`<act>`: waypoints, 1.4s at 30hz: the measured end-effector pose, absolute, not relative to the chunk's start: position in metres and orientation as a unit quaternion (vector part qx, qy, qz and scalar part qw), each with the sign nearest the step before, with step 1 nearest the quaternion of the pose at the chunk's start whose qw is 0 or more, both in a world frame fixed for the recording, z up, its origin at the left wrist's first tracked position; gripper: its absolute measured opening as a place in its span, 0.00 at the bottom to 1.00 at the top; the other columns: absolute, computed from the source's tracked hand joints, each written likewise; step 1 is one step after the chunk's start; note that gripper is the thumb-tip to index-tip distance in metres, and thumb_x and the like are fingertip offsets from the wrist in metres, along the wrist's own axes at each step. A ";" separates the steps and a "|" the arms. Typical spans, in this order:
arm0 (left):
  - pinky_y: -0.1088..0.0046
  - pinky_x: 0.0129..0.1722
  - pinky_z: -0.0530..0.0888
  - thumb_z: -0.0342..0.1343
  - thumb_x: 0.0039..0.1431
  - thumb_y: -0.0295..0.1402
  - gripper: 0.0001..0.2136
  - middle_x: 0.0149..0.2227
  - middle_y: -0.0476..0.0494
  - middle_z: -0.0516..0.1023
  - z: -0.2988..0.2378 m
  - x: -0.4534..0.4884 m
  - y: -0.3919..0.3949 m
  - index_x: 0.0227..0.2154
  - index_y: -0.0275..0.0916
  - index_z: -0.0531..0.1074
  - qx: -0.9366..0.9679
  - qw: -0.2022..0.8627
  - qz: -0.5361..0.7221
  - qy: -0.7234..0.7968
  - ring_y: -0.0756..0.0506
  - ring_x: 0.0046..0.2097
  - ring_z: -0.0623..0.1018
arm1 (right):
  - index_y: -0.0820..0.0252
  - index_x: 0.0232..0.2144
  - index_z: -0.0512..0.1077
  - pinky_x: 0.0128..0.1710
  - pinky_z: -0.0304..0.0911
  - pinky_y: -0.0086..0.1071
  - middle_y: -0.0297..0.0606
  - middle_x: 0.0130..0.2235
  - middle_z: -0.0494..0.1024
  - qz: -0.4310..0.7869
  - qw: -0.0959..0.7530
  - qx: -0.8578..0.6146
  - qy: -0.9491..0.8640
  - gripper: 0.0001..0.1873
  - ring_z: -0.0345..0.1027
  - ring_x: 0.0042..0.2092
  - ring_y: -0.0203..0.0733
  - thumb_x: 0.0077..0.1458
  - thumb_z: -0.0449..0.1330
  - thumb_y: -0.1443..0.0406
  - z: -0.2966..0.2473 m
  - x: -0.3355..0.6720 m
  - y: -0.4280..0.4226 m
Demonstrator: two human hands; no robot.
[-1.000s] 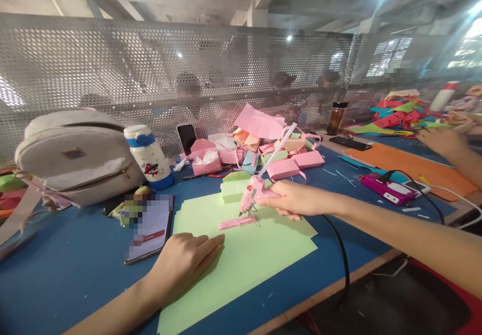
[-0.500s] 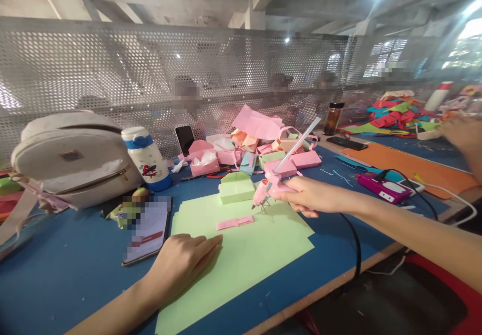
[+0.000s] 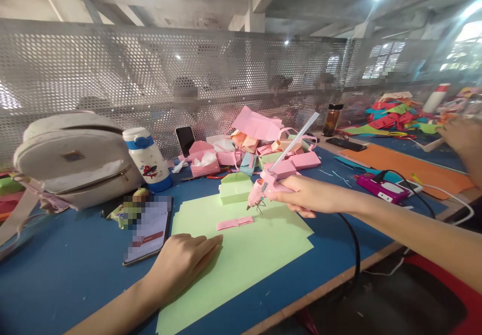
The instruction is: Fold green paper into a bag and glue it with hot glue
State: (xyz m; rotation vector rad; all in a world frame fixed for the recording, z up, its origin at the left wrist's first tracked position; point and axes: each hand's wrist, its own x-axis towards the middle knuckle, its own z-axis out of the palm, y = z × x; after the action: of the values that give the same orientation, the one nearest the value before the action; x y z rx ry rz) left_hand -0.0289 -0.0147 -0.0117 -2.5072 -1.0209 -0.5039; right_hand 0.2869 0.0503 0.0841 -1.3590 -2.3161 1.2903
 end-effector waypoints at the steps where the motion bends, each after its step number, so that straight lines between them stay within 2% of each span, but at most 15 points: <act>1: 0.67 0.22 0.47 0.41 0.69 0.28 0.16 0.17 0.52 0.70 -0.012 -0.029 -0.015 0.34 0.40 0.75 -0.893 0.193 -0.179 -0.364 0.47 0.16 0.66 | 0.64 0.40 0.70 0.18 0.52 0.25 0.26 0.21 0.61 0.432 0.081 -0.452 -0.776 0.28 0.55 0.17 0.28 0.62 0.51 0.43 0.085 0.285 0.050; 5: 0.67 0.22 0.46 0.41 0.69 0.28 0.15 0.17 0.52 0.71 -0.012 -0.029 -0.015 0.34 0.40 0.74 -0.893 0.192 -0.182 -0.363 0.48 0.16 0.66 | 0.65 0.46 0.69 0.18 0.53 0.25 0.26 0.20 0.62 0.419 0.075 -0.441 -0.790 0.29 0.55 0.17 0.29 0.62 0.51 0.44 0.087 0.274 0.052; 10: 0.68 0.22 0.46 0.42 0.69 0.28 0.15 0.17 0.52 0.70 -0.011 -0.029 -0.014 0.35 0.40 0.74 -0.893 0.190 -0.182 -0.364 0.48 0.16 0.65 | 0.65 0.47 0.68 0.18 0.52 0.25 0.27 0.22 0.62 0.426 0.059 -0.441 -0.787 0.31 0.54 0.17 0.28 0.62 0.52 0.43 0.091 0.259 0.052; 17: 0.67 0.21 0.47 0.41 0.69 0.27 0.15 0.17 0.52 0.71 -0.009 -0.029 -0.016 0.35 0.41 0.74 -0.895 0.190 -0.171 -0.366 0.47 0.15 0.65 | 0.62 0.43 0.68 0.19 0.52 0.25 0.28 0.25 0.64 0.428 0.033 -0.429 -0.795 0.28 0.56 0.19 0.28 0.62 0.51 0.43 0.099 0.239 0.053; 25: 0.67 0.22 0.45 0.42 0.69 0.28 0.14 0.17 0.52 0.70 -0.011 -0.029 -0.017 0.33 0.41 0.73 -0.895 0.193 -0.155 -0.371 0.48 0.16 0.65 | 0.60 0.38 0.66 0.18 0.54 0.25 0.27 0.22 0.63 0.425 0.021 -0.398 -0.813 0.23 0.57 0.18 0.30 0.63 0.52 0.45 0.095 0.220 0.059; 33: 0.67 0.22 0.45 0.42 0.69 0.28 0.14 0.17 0.52 0.69 -0.012 -0.029 -0.015 0.33 0.41 0.73 -0.895 0.194 -0.156 -0.371 0.48 0.16 0.65 | 0.60 0.34 0.63 0.18 0.53 0.24 0.26 0.22 0.63 0.439 0.007 -0.397 -0.806 0.23 0.56 0.18 0.28 0.62 0.53 0.45 0.088 0.215 0.064; 38: 0.67 0.21 0.46 0.42 0.69 0.28 0.15 0.17 0.52 0.70 -0.011 -0.029 -0.016 0.33 0.41 0.73 -0.895 0.191 -0.154 -0.373 0.48 0.16 0.66 | 0.61 0.38 0.66 0.17 0.51 0.23 0.25 0.21 0.61 0.450 0.010 -0.401 -0.798 0.26 0.54 0.18 0.28 0.61 0.54 0.43 0.088 0.216 0.063; 42: 0.67 0.21 0.46 0.41 0.69 0.28 0.15 0.17 0.52 0.70 -0.011 -0.029 -0.016 0.32 0.40 0.72 -0.894 0.194 -0.158 -0.371 0.48 0.16 0.66 | 0.62 0.35 0.67 0.17 0.51 0.24 0.26 0.21 0.61 0.450 0.022 -0.412 -0.792 0.29 0.54 0.18 0.27 0.59 0.53 0.40 0.086 0.217 0.064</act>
State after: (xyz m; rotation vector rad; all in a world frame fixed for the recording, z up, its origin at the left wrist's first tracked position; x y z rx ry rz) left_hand -0.0292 -0.0162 -0.0111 -2.5067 -1.0408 -0.4441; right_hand 0.2165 0.0636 0.0860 -1.2778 -2.4525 1.3956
